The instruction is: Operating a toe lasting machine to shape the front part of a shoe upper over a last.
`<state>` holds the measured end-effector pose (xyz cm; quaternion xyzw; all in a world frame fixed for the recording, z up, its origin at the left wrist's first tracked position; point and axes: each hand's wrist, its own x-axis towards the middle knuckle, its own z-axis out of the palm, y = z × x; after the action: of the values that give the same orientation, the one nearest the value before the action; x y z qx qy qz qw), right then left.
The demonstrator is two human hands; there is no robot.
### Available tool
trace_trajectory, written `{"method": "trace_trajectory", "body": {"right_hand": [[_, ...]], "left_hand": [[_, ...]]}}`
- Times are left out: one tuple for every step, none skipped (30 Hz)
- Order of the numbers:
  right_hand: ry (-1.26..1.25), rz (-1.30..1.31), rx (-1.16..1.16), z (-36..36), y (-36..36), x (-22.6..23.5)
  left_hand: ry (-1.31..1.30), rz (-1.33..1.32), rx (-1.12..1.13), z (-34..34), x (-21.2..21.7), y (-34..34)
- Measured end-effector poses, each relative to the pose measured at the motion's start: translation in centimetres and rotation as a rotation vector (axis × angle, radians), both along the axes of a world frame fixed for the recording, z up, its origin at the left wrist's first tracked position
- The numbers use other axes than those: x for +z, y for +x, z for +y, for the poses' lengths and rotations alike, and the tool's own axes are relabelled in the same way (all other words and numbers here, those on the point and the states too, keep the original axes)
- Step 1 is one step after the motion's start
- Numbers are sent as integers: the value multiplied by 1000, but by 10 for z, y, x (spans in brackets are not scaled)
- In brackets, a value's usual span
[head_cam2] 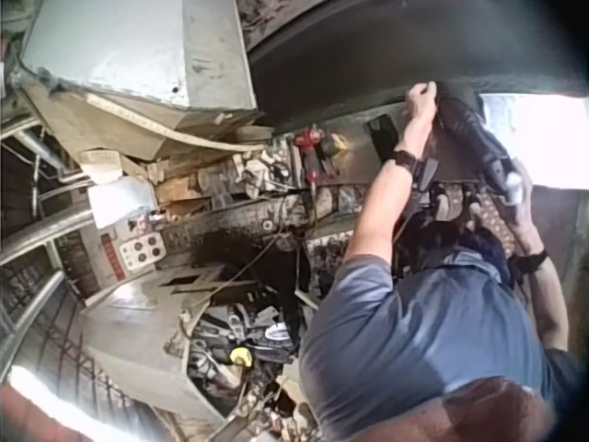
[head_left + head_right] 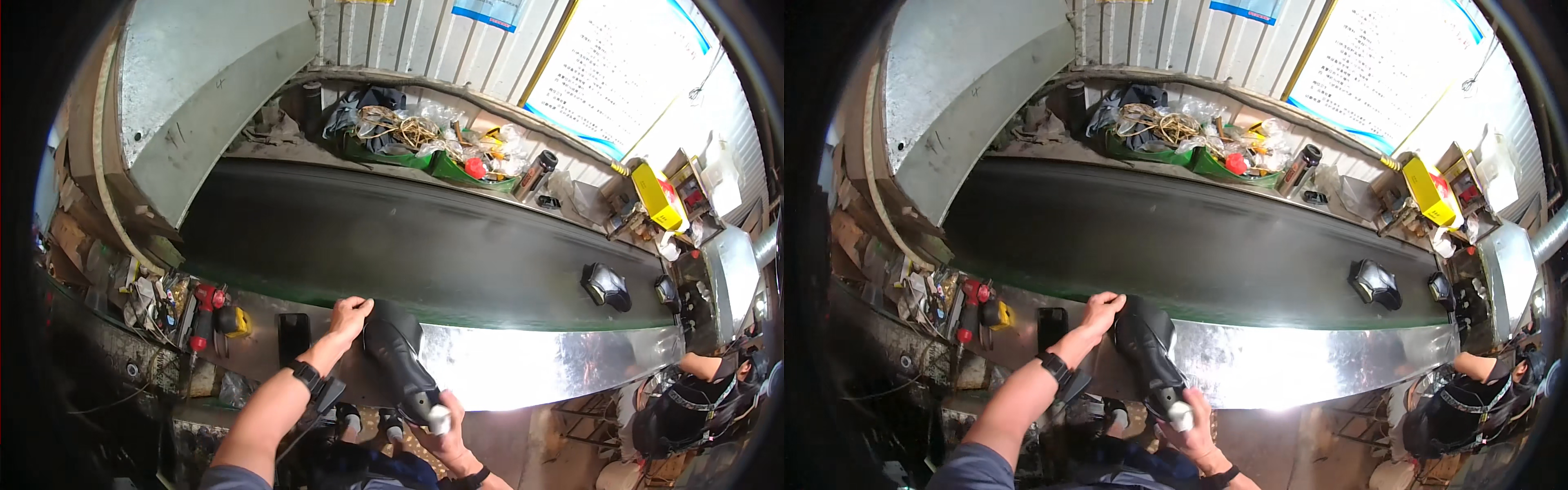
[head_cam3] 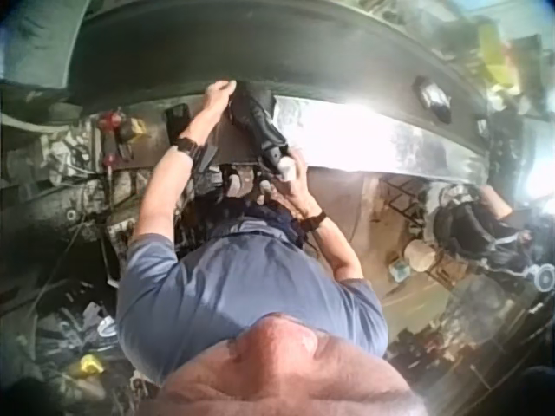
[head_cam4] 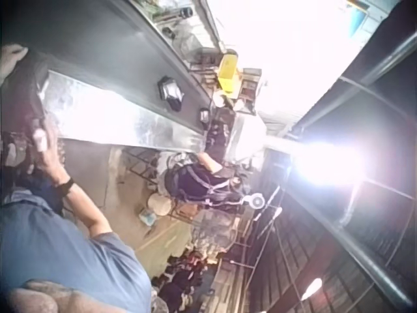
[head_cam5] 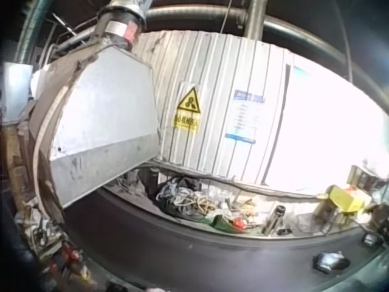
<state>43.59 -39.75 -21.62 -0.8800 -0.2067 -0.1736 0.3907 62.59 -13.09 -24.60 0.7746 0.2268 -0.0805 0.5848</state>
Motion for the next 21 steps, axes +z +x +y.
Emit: {"method": "trace_trajectory", "body": {"right_hand": [[222, 197, 22, 5, 5, -6], [226, 200, 23, 3, 7, -8], [264, 325, 54, 0, 14, -10], [301, 455, 82, -2, 17, -7], [270, 427, 94, -5, 15, -5], [272, 435, 95, -13, 9, -1], [210, 516, 128, -28, 3, 4], [150, 594, 167, -42, -2, 9], [233, 774, 160, -60, -16, 7], [234, 777, 159, -66, -17, 12], [209, 767, 175, -71, -21, 19], [183, 754, 200, -75, -22, 22], [252, 945, 200, -77, -24, 15], [168, 686, 274, -78, -24, 9], [167, 696, 282, -79, -25, 2], [170, 710, 303, -81, -29, -8], [169, 714, 311, -84, -28, -18], [76, 618, 354, -87, -25, -29], [-17, 519, 400, -89, -21, -34], [-19, 520, 414, -89, -18, -38], [53, 527, 411, -88, -17, -43]], "left_hand": [[39, -52, 63, -3, -5, 5], [42, -49, 64, -7, -11, 8], [228, -160, 92, -11, -15, 10], [413, -265, 116, -16, -22, 8], [471, -333, 169, -23, -28, 1], [474, -325, 169, -29, -34, -12], [429, -236, 141, -35, -41, -26], [387, -148, 119, -39, -45, -41], [371, -164, 113, -42, -53, -55], [334, -88, 44, -47, -48, -62], [303, 3, 68, -58, -30, -66], [274, 90, 100, -70, -8, -66], [395, 92, 35, -82, 3, -70], [513, 95, -30, -90, 8, -73], [534, 70, -48, -91, 4, -71], [541, 82, -33, -89, 4, -73], [527, 86, -33, -89, 3, -68], [513, 89, -33, -88, 3, -63], [514, 96, -21, -88, 2, -59], [512, 127, -4, -87, 3, -54], [510, 157, 15, -85, 4, -51]]}}
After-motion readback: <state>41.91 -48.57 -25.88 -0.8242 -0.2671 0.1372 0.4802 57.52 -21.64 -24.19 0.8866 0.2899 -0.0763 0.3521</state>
